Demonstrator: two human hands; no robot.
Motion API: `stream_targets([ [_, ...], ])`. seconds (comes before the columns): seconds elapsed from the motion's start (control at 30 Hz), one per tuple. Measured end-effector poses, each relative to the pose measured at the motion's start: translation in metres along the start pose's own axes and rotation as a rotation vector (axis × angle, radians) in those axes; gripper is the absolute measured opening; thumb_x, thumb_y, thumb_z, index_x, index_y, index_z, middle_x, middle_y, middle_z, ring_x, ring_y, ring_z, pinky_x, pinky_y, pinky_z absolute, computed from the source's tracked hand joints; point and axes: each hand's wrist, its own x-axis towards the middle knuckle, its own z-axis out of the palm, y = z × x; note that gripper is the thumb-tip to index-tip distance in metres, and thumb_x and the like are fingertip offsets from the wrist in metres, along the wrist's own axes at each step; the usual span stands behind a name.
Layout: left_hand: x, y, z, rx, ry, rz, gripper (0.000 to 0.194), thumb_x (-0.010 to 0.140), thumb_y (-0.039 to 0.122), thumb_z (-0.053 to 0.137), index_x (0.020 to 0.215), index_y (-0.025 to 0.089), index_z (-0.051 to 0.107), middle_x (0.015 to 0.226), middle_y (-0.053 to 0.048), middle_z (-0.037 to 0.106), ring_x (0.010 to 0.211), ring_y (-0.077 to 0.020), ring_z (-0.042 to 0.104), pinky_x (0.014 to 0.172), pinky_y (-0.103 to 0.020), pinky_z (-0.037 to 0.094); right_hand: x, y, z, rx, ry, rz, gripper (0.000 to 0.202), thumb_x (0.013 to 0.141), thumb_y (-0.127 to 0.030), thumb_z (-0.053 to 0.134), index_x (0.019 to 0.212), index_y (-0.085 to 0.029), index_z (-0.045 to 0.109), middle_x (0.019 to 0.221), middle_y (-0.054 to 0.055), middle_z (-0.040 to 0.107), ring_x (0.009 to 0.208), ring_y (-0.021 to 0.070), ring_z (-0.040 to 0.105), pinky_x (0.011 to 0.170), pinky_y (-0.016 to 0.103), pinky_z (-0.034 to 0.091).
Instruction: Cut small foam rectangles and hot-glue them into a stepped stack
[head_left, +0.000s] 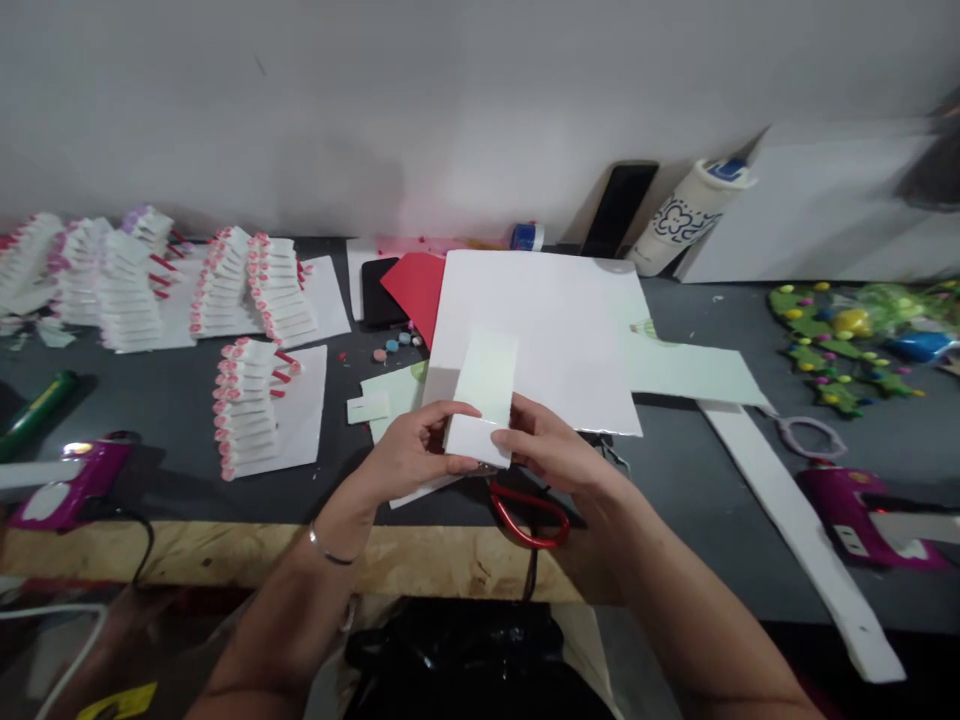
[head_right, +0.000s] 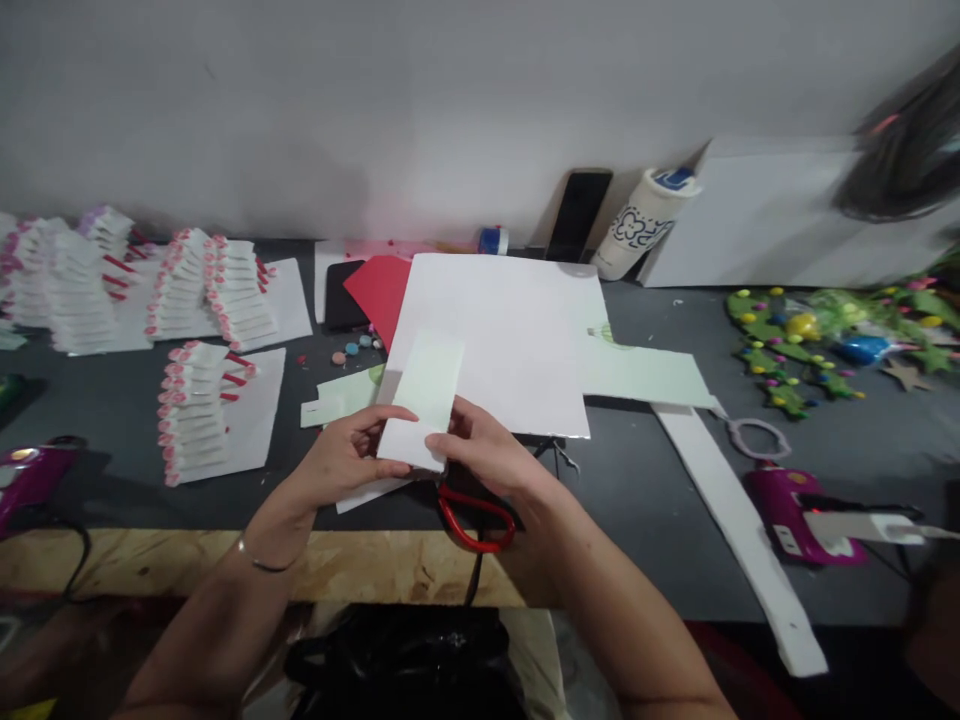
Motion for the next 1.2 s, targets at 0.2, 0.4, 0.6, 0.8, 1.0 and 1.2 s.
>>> stream_targets([
  [0.2,-0.001,0.001,0.0,-0.007,-0.019,0.038,0.062,0.06,0.026,0.087,0.117,0.02,0.064,0.086,-0.001,0.067,0.076,-0.0149,0.062,0.07,-0.026,0.05,-0.002,0.002,-0.004,-0.034,0.003,-0.04,0.045,0.072,-0.029,0.076,0.116,-0.022,0.065,0.101,0.005,0.072,0.087,0.0185,0.064,0.074,0.032,0.052],
  [0.4,-0.006,0.003,-0.003,-0.034,-0.081,0.058,0.058,0.066,0.027,0.085,0.118,0.02,0.062,0.091,-0.004,0.072,0.082,-0.0172,0.067,0.074,-0.028,0.052,-0.002,0.001,-0.008,-0.029,-0.042,-0.011,0.048,0.072,-0.033,0.077,0.117,-0.021,0.066,0.106,0.007,0.072,0.092,0.0212,0.064,0.074,0.033,0.053],
  [0.6,-0.006,-0.001,-0.001,0.004,-0.052,0.102,0.051,0.07,0.028,0.082,0.117,0.021,0.063,0.09,-0.003,0.073,0.081,-0.0167,0.068,0.075,-0.03,0.053,-0.002,0.004,-0.012,-0.049,-0.027,-0.025,0.049,0.073,-0.038,0.077,0.118,-0.022,0.065,0.108,0.008,0.072,0.094,0.0225,0.065,0.078,0.036,0.053],
  [0.8,-0.001,-0.003,0.0,-0.231,-0.041,0.049,0.083,0.064,0.032,0.088,0.134,0.022,0.043,0.096,-0.007,0.074,0.082,-0.0198,0.071,0.073,-0.03,0.055,-0.005,0.007,-0.009,-0.25,0.118,-0.182,0.041,0.076,-0.031,0.073,0.115,-0.023,0.061,0.103,0.005,0.07,0.09,0.0207,0.064,0.075,0.034,0.052],
  [1.0,0.008,-0.007,0.005,-0.268,0.025,-0.069,0.043,0.067,0.04,0.085,0.097,0.015,0.065,0.095,-0.007,0.075,0.083,-0.0187,0.071,0.075,-0.03,0.057,-0.008,0.01,0.003,-0.404,0.215,-0.257,0.029,0.079,-0.025,0.069,0.107,-0.022,0.061,0.092,0.004,0.069,0.082,0.019,0.063,0.073,0.034,0.053],
  [1.2,0.011,-0.007,0.007,-0.501,0.146,-0.137,0.046,0.067,0.035,0.086,0.102,0.01,0.07,0.099,-0.012,0.075,0.078,-0.0174,0.071,0.069,-0.026,0.059,-0.005,0.009,0.004,-0.235,0.084,-0.323,0.065,0.074,-0.033,0.08,0.133,-0.026,0.053,0.107,0.007,0.066,0.095,0.0204,0.065,0.086,0.039,0.055],
])
